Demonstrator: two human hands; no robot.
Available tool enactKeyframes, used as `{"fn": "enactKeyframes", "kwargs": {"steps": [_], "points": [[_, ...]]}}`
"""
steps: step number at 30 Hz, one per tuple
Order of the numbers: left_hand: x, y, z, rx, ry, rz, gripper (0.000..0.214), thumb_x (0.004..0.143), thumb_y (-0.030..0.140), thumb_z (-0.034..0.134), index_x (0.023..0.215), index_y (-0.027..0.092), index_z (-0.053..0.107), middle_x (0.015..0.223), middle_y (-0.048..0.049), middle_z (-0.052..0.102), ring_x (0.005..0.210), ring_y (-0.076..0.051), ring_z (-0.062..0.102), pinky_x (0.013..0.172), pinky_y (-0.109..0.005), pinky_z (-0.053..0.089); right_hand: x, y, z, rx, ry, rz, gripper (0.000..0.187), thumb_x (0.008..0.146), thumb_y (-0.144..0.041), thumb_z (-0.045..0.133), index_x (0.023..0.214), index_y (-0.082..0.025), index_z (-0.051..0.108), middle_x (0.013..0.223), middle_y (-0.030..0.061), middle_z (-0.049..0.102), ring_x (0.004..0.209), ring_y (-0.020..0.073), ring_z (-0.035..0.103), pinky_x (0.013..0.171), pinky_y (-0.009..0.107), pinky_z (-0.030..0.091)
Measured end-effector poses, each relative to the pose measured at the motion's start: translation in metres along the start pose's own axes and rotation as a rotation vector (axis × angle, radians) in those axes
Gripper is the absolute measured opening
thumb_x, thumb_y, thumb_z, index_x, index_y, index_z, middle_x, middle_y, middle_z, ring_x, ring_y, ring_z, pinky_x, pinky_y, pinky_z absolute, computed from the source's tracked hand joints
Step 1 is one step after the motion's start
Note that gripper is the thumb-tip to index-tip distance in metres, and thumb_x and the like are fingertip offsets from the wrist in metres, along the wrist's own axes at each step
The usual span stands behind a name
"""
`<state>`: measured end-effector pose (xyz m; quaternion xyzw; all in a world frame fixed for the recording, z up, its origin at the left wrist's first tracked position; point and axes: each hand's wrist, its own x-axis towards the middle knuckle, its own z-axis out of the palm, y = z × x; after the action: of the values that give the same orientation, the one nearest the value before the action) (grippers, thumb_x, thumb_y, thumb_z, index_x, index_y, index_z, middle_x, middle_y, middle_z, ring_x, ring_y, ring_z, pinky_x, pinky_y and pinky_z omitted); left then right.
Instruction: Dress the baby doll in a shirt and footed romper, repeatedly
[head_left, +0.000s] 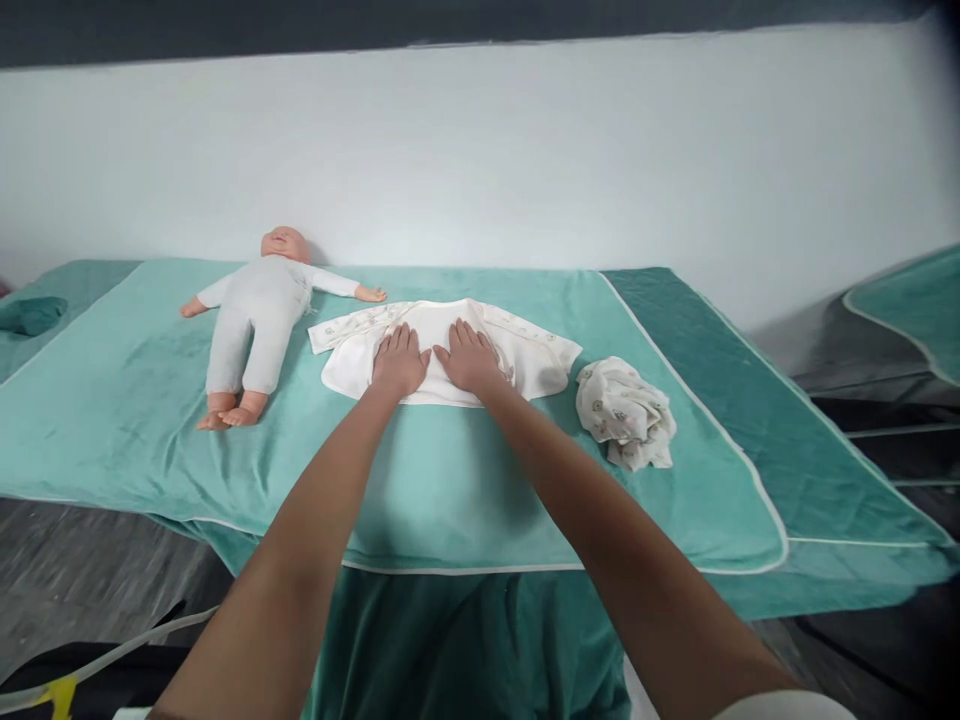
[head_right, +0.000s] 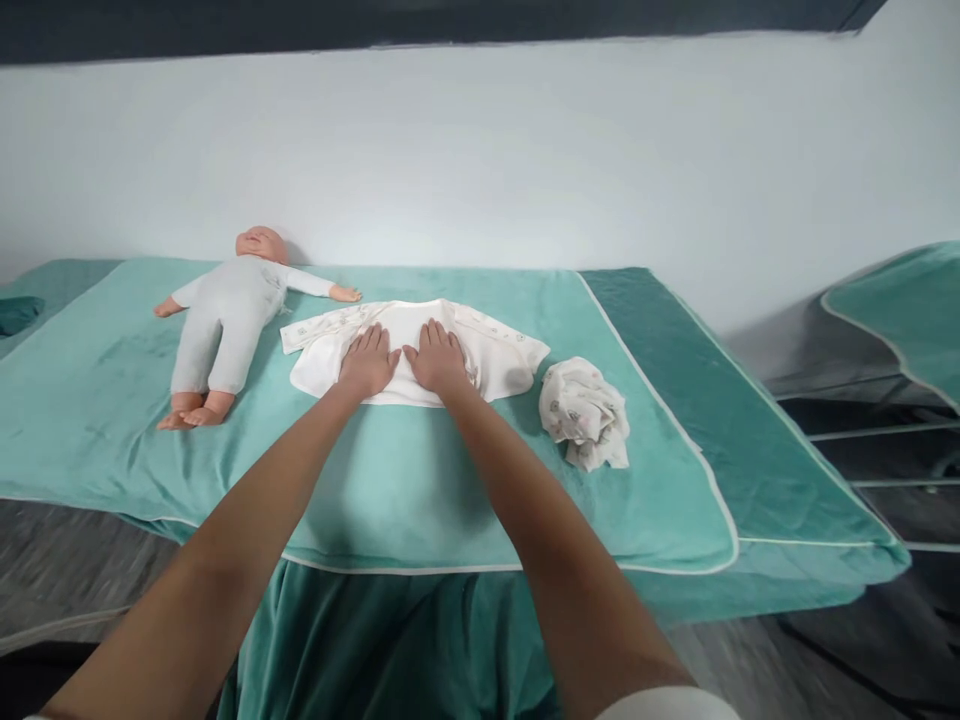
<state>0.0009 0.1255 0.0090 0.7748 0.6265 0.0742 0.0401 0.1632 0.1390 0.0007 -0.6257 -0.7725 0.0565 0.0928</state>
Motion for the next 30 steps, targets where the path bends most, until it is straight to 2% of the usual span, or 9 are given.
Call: {"fn": "enactKeyframes", "kwargs": {"steps": [3,5,8,11,15,20,25,28,30], "points": [[-0.03,-0.008,-0.004,-0.047,0.064,0.122,0.062,0.105,0.046,0.026,0.154,0.011,0.043,0.167,-0.0154,0.035,0.157,-0.026,0.029,0.129,-0.045,0.022,-0.028,0.002,-0.001,0.004,0.029,-0.116,0.071,0.106,-0.048,0.027,0.159,-0.001,0.032,0.169,0.0188,0.024,0.158,0.0292,0.023,0.128,0.047,0.018],[-0.056,-0.017,-0.008,-0.096,0.14,0.197,0.053,0.105,0.043,0.032,0.146,0.016,0.052,0.159,-0.013,0.048,0.148,-0.025,0.042,0.124,-0.043,0.031,-0.05,0.006,-0.002,0.015,0.038,-0.195,0.069,0.106,-0.048,0.03,0.157,-0.003,0.036,0.169,0.018,0.027,0.158,0.0291,0.025,0.128,0.048,0.02],[-0.092,-0.033,-0.014,-0.126,0.281,0.196,0.036,0.104,0.037,0.038,0.116,0.017,0.066,0.123,-0.0122,0.069,0.117,-0.023,0.06,0.102,-0.038,0.046,-0.088,0.014,-0.004,0.056,0.06,-0.267,0.064,0.106,-0.048,0.033,0.156,-0.009,0.041,0.168,0.015,0.031,0.157,0.0279,0.027,0.128,0.049,0.021],[-0.113,-0.041,-0.017,-0.036,0.322,0.198,0.036,0.105,0.034,0.036,0.092,0.02,0.066,0.095,-0.0087,0.068,0.095,-0.023,0.06,0.085,-0.039,0.044,-0.127,0.022,-0.007,0.124,0.163,-0.255,0.057,0.104,-0.047,0.04,0.151,-0.016,0.048,0.163,0.0124,0.042,0.154,0.029,0.033,0.126,0.05,0.026],[-0.116,-0.041,-0.015,0.017,0.341,0.187,0.037,0.106,0.034,0.038,0.085,0.021,0.064,0.086,-0.0066,0.068,0.088,-0.022,0.06,0.079,-0.039,0.039,-0.16,0.029,-0.009,0.179,0.322,-0.17,0.037,0.101,-0.04,0.048,0.128,-0.02,0.065,0.137,0.0139,0.064,0.129,0.0315,0.055,0.112,0.048,0.042],[-0.11,-0.038,-0.011,0.013,0.365,0.159,0.038,0.104,0.032,0.042,0.072,0.021,0.06,0.076,-0.0055,0.068,0.079,-0.021,0.061,0.075,-0.038,0.036,-0.159,0.025,-0.012,0.098,0.352,-0.134,0.027,0.1,-0.04,0.052,0.113,-0.023,0.07,0.12,0.0128,0.071,0.111,0.0323,0.06,0.096,0.047,0.044],[-0.11,-0.041,-0.01,-0.012,0.427,0.138,0.038,0.102,0.029,0.044,0.067,0.021,0.056,0.071,-0.0049,0.066,0.074,-0.02,0.059,0.073,-0.037,0.035,-0.144,0.023,-0.017,0.043,0.323,-0.165,0.034,0.104,-0.042,0.044,0.093,-0.024,0.07,0.098,0.0104,0.073,0.097,0.029,0.063,0.088,0.043,0.042],[-0.111,-0.045,-0.006,-0.053,0.514,0.118,0.041,0.103,0.03,0.042,0.063,0.022,0.051,0.065,-0.0043,0.06,0.069,-0.019,0.056,0.07,-0.035,0.035,-0.124,0.042,-0.023,0.185,0.341,-0.148,0.037,0.105,-0.04,0.04,0.086,-0.023,0.067,0.087,0.0085,0.07,0.09,0.0252,0.063,0.085,0.039,0.043],[-0.112,-0.048,-0.003,-0.099,0.578,0.076,0.043,0.102,0.031,0.042,0.06,0.023,0.047,0.06,-0.003,0.055,0.064,-0.018,0.052,0.066,-0.034,0.033,-0.103,0.066,-0.026,0.287,0.455,-0.055,0.032,0.102,-0.039,0.042,0.092,-0.022,0.067,0.093,0.0096,0.07,0.095,0.025,0.062,0.089,0.038,0.045]]}}
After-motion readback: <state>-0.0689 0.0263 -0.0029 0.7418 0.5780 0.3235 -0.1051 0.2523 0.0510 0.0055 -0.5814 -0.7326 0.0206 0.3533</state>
